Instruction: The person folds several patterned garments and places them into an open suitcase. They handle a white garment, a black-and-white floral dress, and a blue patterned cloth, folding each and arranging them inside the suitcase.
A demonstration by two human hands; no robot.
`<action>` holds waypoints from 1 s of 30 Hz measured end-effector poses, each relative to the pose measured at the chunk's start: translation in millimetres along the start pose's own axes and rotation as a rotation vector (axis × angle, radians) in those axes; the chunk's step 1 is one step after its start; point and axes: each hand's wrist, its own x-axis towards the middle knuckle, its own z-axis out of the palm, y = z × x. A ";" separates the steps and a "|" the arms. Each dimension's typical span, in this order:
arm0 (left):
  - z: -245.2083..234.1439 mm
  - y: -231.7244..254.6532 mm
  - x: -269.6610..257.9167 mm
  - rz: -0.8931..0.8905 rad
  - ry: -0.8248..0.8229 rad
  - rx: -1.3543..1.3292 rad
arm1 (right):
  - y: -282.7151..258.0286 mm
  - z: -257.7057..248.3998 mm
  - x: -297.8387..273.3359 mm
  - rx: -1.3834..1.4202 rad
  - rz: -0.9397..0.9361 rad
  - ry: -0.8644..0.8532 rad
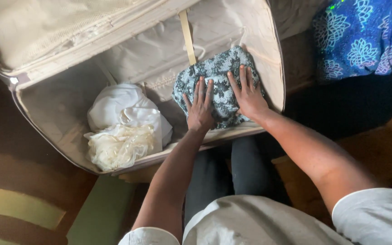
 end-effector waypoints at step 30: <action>-78.2 4.3 -49.7 0.170 0.410 -0.541 | -19.9 -61.4 -14.0 0.556 0.020 0.314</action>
